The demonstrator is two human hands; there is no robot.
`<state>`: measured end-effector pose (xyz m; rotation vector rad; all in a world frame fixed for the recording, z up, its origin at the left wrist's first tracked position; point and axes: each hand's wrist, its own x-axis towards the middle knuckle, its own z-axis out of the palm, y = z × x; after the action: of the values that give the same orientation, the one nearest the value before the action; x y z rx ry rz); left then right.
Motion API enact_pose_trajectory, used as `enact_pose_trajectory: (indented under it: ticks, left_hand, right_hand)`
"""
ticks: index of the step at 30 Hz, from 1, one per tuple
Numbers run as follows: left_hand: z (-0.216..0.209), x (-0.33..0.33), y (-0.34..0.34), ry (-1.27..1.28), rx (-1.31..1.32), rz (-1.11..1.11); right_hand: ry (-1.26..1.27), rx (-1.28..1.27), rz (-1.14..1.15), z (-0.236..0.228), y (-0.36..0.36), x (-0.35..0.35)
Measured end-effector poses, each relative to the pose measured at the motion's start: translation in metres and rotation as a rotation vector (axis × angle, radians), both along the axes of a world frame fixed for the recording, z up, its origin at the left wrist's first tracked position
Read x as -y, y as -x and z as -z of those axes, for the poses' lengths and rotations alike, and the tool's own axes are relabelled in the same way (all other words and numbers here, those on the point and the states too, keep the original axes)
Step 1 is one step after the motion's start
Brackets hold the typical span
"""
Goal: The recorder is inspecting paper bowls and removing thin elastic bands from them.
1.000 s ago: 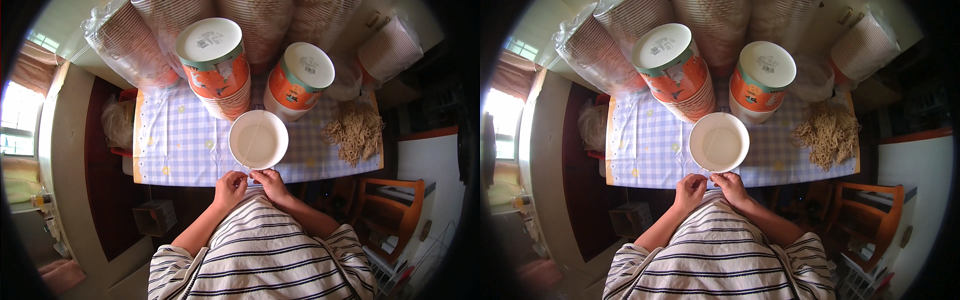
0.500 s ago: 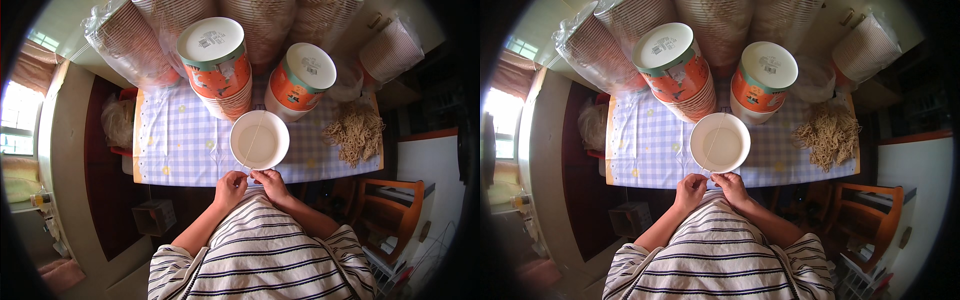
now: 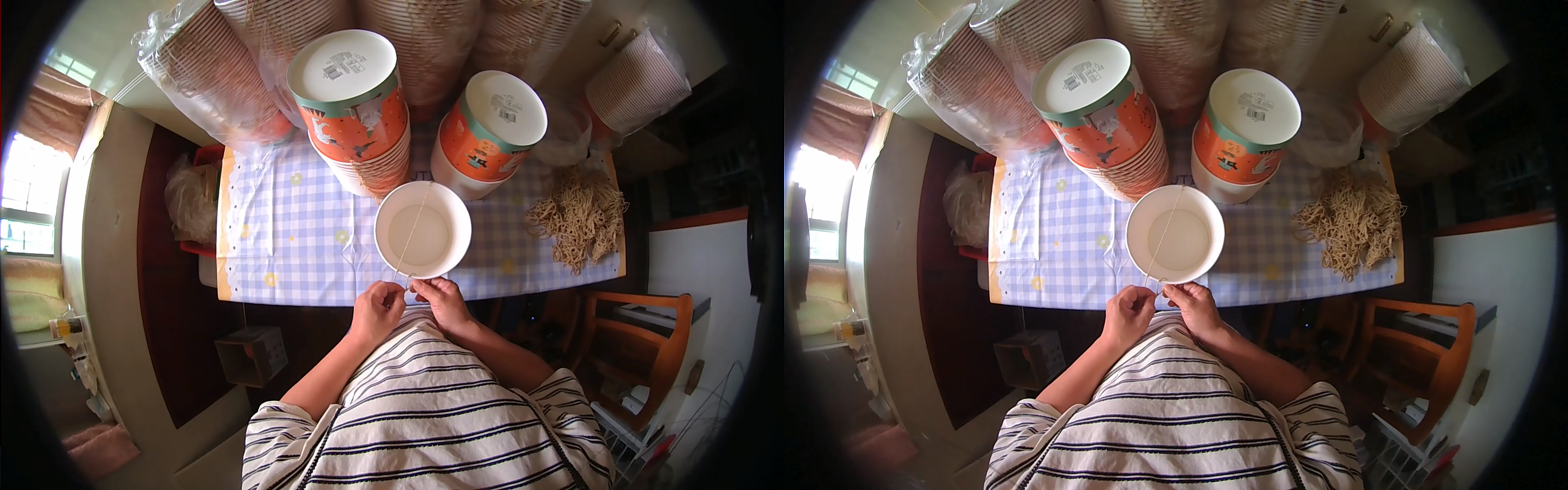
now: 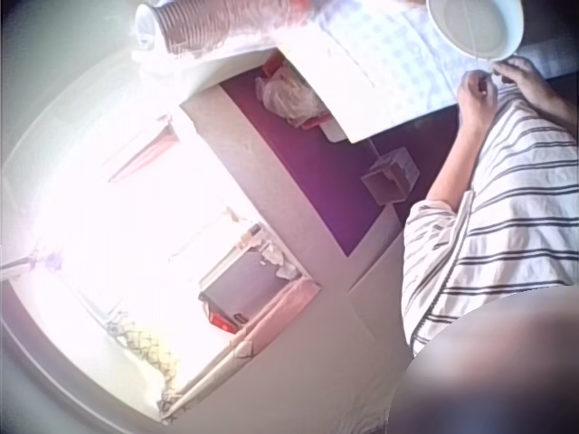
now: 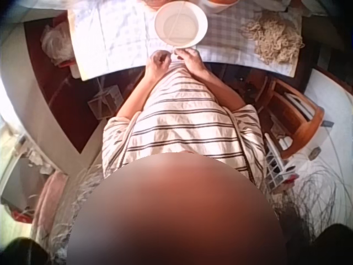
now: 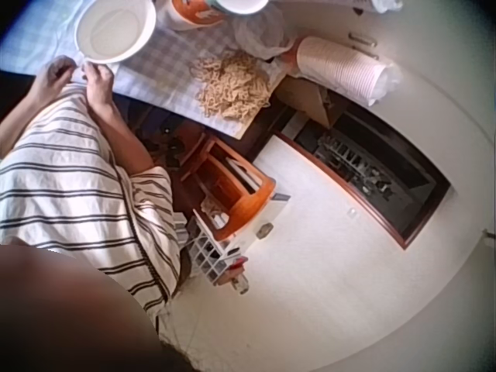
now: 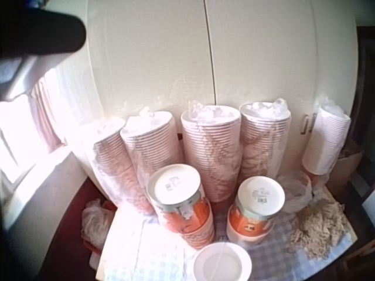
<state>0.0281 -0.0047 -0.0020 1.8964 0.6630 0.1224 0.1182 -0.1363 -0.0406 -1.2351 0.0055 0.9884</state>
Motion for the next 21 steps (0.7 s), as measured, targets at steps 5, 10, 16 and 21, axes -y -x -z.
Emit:
enact_pose_trajectory:
  ticks: [5, 10, 16, 21]
  left_hand:
    - [0.002, 0.001, 0.002, -0.041, 0.112, 0.007]
    - [0.0, 0.002, 0.005, -0.02, 0.121, 0.003]
    - [-0.01, 0.0, 0.006, -0.058, 0.104, 0.049]
    - [-0.016, 0.001, 0.008, -0.066, 0.111, 0.069]
  right_hand:
    - [0.014, 0.017, -0.037, -0.002, -0.002, 0.001]
    - [0.09, 0.109, -0.135, -0.016, -0.004, 0.004]
    - [0.327, 0.906, -0.179, -0.039, -0.004, 0.021]
    - [0.239, 1.422, -0.286, -0.057, -0.012, 0.011]
